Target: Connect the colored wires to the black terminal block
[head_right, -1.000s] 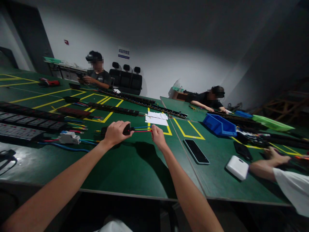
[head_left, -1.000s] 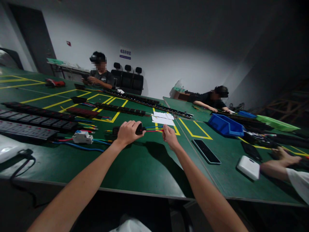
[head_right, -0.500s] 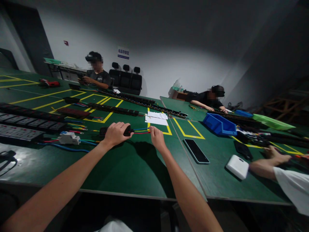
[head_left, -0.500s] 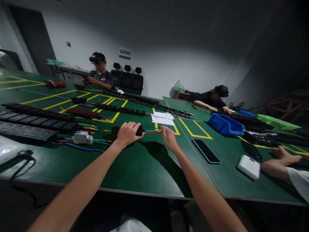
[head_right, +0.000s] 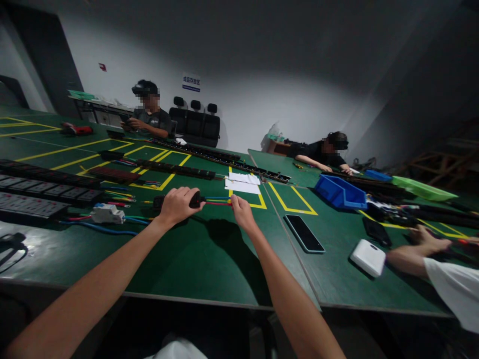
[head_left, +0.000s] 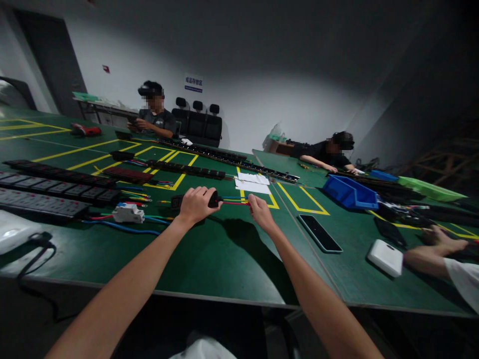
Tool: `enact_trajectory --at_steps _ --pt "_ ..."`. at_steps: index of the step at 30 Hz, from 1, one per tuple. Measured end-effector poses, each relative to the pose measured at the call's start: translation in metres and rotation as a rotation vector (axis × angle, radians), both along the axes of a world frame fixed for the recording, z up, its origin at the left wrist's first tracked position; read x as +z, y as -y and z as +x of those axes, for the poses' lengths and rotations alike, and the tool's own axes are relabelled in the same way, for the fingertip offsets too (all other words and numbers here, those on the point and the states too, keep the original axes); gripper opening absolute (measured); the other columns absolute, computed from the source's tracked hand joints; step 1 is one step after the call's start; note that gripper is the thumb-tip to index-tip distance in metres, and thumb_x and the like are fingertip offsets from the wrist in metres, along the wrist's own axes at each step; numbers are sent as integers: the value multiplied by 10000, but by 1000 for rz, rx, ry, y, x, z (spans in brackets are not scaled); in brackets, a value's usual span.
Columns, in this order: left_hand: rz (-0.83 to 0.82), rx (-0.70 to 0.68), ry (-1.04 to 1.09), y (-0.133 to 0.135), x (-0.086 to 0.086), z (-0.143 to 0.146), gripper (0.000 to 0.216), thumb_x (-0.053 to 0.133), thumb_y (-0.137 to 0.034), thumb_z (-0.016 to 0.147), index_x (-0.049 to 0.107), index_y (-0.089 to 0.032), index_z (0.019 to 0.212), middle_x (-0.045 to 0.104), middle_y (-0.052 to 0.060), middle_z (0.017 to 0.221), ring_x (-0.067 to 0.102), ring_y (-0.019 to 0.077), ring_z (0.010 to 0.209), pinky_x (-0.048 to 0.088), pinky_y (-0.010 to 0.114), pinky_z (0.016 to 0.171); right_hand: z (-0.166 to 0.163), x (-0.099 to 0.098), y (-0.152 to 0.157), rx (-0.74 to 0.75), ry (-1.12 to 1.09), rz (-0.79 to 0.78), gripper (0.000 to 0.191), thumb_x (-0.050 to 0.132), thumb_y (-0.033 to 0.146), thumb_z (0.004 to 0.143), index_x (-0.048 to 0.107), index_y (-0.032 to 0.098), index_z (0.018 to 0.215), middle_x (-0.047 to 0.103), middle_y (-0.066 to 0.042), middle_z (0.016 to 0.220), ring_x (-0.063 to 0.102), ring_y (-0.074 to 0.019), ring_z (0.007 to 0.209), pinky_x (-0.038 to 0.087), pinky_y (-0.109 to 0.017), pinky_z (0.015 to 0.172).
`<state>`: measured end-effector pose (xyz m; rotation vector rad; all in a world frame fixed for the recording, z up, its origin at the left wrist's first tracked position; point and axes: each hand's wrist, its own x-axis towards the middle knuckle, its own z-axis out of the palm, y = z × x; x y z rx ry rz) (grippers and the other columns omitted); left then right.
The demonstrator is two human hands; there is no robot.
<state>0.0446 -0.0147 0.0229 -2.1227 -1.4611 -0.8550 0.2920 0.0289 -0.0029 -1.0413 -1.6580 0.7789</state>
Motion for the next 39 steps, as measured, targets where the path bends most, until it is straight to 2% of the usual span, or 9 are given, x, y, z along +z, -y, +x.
enact_trajectory --at_steps 4,18,28,35,39 --pt "-3 -3 -25 0 1 0 445 536 -526 895 657 -178 1144 685 135 944 618 289 893 436 412 778 1 0 0 -9 -16 -21 574 460 764 859 457 235 636 433 29 538 369 -123 457 264 -248 401" --pt "-3 -20 -110 8 4 11 446 513 -505 923 637 -157 1174 673 144 957 603 299 912 413 416 761 4 0 2 -137 46 125 565 386 724 918 438 238 633 455 13 567 416 -153 539 300 -271 488" --pt "-3 26 -106 7 0 14 425 528 -498 915 635 -158 1147 679 130 954 608 288 909 403 401 760 4 -3 -1 -128 20 67 604 387 798 867 428 237 644 450 18 553 410 -141 520 307 -260 454" --pt "-13 15 -49 4 3 8 412 533 -519 908 641 -171 1098 684 120 939 619 272 891 405 377 749 1 6 5 -16 -162 -143 651 353 861 828 411 240 641 378 42 490 329 -110 404 275 -249 355" --pt "3 -6 -41 4 4 8 439 526 -533 909 639 -167 1125 687 120 954 621 277 904 416 387 769 2 8 4 -80 -190 -138 683 334 880 816 454 231 641 383 35 475 350 -114 393 281 -249 339"
